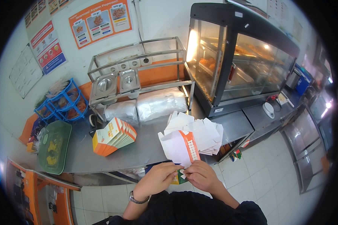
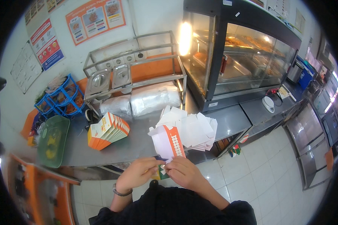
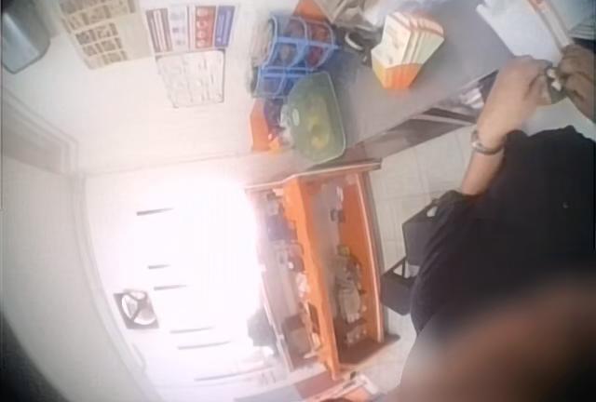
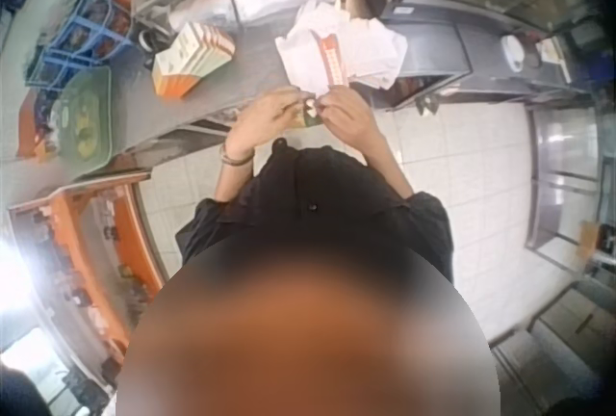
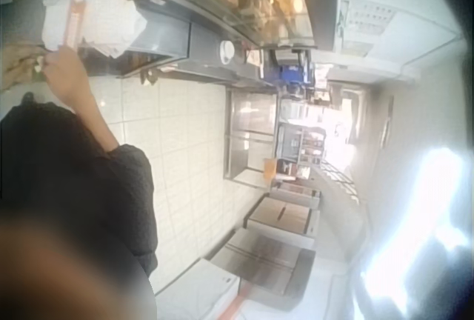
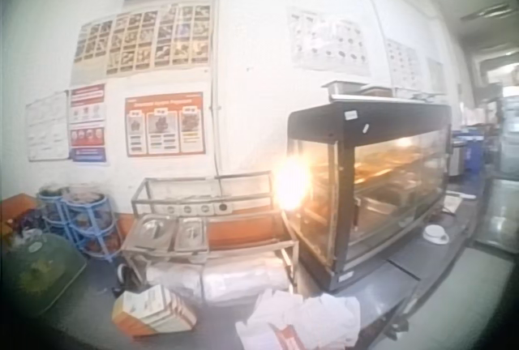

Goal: The person repeatedly folds flat paperboard blanks into small takeaway boxes by hand, aligning edges and creasing flaps. They stack the finished boxes on the counter and continue the same folding sequence with additional blanks.

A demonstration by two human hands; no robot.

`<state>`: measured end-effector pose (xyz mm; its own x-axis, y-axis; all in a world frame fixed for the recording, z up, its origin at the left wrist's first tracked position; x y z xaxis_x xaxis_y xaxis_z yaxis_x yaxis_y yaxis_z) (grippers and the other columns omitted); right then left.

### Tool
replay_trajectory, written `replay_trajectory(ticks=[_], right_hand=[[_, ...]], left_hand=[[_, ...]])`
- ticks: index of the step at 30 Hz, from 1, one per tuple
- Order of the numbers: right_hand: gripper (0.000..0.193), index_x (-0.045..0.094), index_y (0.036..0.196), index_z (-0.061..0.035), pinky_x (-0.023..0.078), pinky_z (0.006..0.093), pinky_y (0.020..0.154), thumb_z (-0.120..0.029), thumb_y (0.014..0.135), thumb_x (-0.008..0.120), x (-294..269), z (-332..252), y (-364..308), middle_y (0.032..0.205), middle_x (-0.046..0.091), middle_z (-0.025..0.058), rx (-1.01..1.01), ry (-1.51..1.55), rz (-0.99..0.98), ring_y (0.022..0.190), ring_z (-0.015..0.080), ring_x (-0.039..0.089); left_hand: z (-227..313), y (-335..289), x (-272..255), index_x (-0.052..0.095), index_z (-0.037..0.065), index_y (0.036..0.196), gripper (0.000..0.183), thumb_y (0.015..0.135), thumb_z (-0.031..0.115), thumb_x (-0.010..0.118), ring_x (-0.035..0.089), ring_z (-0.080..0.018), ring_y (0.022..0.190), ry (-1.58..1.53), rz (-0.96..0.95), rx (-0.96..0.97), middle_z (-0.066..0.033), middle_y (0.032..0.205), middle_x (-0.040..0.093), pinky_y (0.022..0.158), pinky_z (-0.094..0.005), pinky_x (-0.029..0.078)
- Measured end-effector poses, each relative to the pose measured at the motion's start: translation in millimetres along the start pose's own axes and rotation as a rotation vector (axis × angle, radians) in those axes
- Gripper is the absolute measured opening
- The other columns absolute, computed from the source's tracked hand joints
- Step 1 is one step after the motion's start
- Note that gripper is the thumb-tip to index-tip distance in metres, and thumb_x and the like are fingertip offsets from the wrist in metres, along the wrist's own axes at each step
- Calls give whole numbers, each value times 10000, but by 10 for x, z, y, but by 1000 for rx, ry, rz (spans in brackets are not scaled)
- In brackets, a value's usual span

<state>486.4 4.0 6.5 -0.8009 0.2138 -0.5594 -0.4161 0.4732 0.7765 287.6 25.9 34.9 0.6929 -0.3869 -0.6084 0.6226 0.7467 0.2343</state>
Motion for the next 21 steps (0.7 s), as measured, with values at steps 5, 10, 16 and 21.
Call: replay_trajectory(ticks=[5,10,16,21], right_hand=[[248,549,771,-79,493,411,872,26,682,755,-86,-20,36,893,653,32,47,21,-43,781,226,633],[233,562,774,-88,479,419,888,18,688,751,-84,-33,52,869,657,12,94,41,-72,788,208,633],[171,580,815,-51,498,347,816,8,740,722,-16,28,61,885,639,40,346,258,-50,799,187,631],[188,563,948,-43,488,244,753,-12,822,699,23,103,-39,870,612,9,750,906,-118,818,84,606]], left_hand=[[23,-18,-30,638,-6,1098,246,866,15,561,575,-299,718,-32,16,0,-139,786,567,667,-366,473],[35,-20,-26,636,-2,1098,248,862,13,560,573,-299,723,-40,8,-4,-135,792,566,668,-359,472],[83,-41,-45,626,9,1088,235,862,14,561,583,-300,759,-25,-22,14,-141,806,574,697,-361,475],[34,-65,-27,624,12,1094,232,866,54,607,607,-278,774,-174,-5,-6,-136,842,606,705,-340,480]])
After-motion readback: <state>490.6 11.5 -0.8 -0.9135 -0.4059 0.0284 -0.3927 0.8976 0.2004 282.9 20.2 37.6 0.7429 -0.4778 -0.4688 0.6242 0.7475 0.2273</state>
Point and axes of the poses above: each hand's wrist, its own y-axis towards the middle knuckle, its own x-axis out of the palm, z = x × y, the point moved 1 cm from there along y, towards the middle knuckle
